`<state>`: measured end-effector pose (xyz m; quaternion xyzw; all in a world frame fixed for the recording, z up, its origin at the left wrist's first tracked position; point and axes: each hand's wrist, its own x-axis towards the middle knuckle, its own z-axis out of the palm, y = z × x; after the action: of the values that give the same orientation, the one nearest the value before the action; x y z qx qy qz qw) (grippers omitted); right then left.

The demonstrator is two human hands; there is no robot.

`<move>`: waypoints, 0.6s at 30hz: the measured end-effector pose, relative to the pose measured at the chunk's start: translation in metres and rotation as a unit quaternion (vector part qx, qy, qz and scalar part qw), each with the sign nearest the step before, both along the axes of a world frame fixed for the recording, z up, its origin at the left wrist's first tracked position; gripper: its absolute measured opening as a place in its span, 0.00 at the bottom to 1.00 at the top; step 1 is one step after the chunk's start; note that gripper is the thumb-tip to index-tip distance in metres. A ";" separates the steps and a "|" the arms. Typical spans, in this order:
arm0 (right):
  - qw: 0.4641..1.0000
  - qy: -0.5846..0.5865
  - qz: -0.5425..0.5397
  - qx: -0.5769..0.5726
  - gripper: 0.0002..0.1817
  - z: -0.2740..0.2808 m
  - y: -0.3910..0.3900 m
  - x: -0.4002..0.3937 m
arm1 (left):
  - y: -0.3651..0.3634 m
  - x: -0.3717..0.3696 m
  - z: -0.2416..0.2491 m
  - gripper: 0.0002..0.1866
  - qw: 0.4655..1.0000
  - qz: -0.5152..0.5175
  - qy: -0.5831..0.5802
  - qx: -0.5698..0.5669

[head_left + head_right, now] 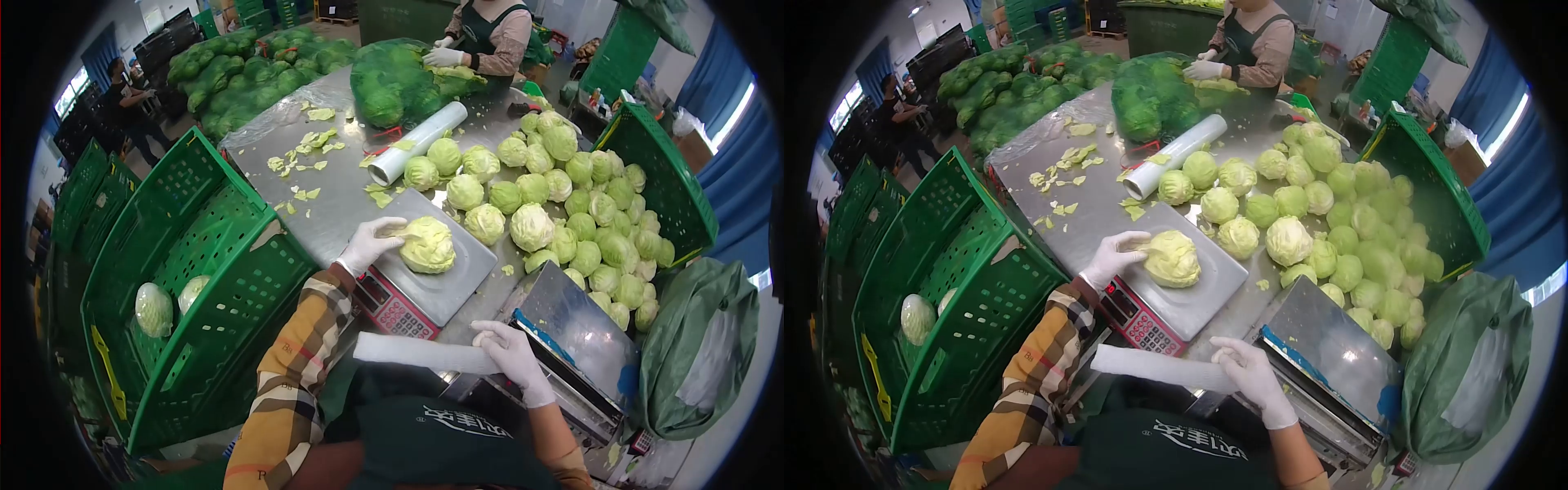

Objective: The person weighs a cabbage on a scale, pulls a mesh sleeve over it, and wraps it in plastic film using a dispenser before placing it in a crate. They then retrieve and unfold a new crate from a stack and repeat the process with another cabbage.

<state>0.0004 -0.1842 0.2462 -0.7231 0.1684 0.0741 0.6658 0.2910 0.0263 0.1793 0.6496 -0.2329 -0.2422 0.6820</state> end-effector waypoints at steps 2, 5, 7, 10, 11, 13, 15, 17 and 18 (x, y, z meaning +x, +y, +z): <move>1.000 -0.013 -0.012 -0.008 0.19 -0.009 -0.004 0.013 | 0.000 0.005 -0.003 0.18 1.000 -0.004 0.013 0.010; 0.998 -0.044 -0.033 -0.043 0.19 -0.023 -0.009 0.045 | -0.003 0.015 0.000 0.14 0.999 0.028 0.047 -0.001; 0.995 -0.063 -0.039 -0.073 0.20 -0.033 -0.011 0.061 | -0.006 0.029 0.012 0.12 0.989 0.103 0.079 -0.077; 0.997 -0.062 -0.016 -0.039 0.21 -0.042 -0.009 0.074 | 0.007 0.079 0.057 0.16 0.913 0.177 0.045 -0.365; 0.998 -0.055 -0.008 -0.030 0.21 -0.041 -0.005 0.073 | 0.010 0.077 0.090 0.17 0.911 0.251 -0.014 -0.327; 0.999 -0.043 0.006 -0.022 0.22 -0.031 0.000 0.064 | 0.002 0.048 0.117 0.24 0.901 0.361 -0.208 -0.118; 0.999 -0.032 -0.023 0.011 0.22 -0.008 0.009 0.055 | 0.000 0.006 0.093 0.27 0.885 0.303 -0.352 0.033; 0.999 -0.037 -0.011 0.026 0.21 0.006 0.011 0.048 | -0.005 -0.026 0.054 0.26 0.920 0.206 -0.324 0.085; 0.998 -0.045 -0.005 0.038 0.21 0.009 0.011 0.045 | -0.005 -0.028 0.038 0.26 0.942 0.156 -0.272 0.117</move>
<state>0.0454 -0.1737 0.2557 -0.6992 0.1389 0.0440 0.6999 0.2628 0.0216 0.2177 0.7944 -0.2752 0.0280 0.5408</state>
